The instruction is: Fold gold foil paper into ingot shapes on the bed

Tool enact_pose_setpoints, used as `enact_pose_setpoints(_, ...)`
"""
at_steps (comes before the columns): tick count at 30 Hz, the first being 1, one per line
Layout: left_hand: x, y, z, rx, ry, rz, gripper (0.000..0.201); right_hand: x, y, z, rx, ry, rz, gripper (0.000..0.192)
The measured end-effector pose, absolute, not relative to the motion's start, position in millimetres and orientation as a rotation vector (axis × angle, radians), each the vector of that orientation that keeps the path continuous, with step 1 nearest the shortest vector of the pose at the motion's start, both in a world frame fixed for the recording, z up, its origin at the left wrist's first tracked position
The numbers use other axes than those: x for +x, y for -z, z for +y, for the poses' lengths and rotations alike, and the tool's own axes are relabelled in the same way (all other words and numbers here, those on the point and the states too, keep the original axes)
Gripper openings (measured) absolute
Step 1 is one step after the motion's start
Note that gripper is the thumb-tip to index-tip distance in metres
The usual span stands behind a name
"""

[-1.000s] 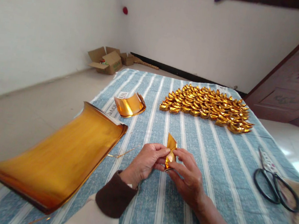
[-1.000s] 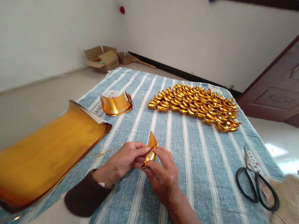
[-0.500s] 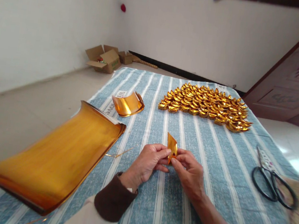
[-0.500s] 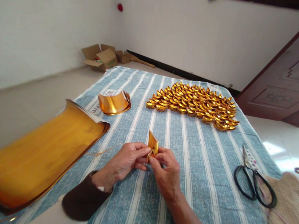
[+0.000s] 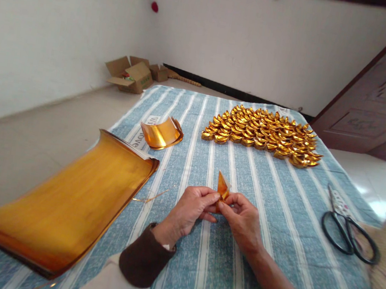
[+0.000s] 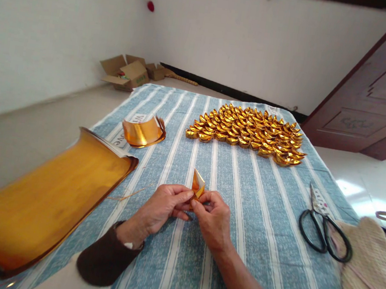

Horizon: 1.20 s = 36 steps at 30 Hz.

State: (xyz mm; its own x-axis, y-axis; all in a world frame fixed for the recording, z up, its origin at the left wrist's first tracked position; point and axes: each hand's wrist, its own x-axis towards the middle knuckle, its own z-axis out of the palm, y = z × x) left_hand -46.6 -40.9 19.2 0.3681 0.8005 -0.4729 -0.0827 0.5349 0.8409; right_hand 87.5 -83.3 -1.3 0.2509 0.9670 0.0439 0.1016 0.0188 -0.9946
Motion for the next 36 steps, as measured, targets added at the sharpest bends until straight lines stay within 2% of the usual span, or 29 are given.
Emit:
enact_pose_setpoints(17, -49.4, -21.1, -40.1, 0.874, -0.616, 1.048, 0.016, 89.1, 10.5, -83.0, -1.330, -0.807, -1.233, 0.016)
enact_pose_setpoints(27, -46.4, -20.7, -39.8, 0.968, -0.663, 1.108, 0.012, 95.6, 8.4, -82.6, -1.293, -0.922, -1.288, 0.013)
enact_pose_setpoints(34, -51.8, -15.7, -41.3, 1.656, -0.885, 1.158, 0.009, 108.5, 14.4, -75.5, -1.234, -0.946, -1.086, 0.044)
enact_pose_setpoints(36, -53.7, -14.0, -42.9, 1.784, -0.866, 1.091, 0.010, 111.0, 14.1, -75.0, -1.206, -0.930, -1.122, 0.042)
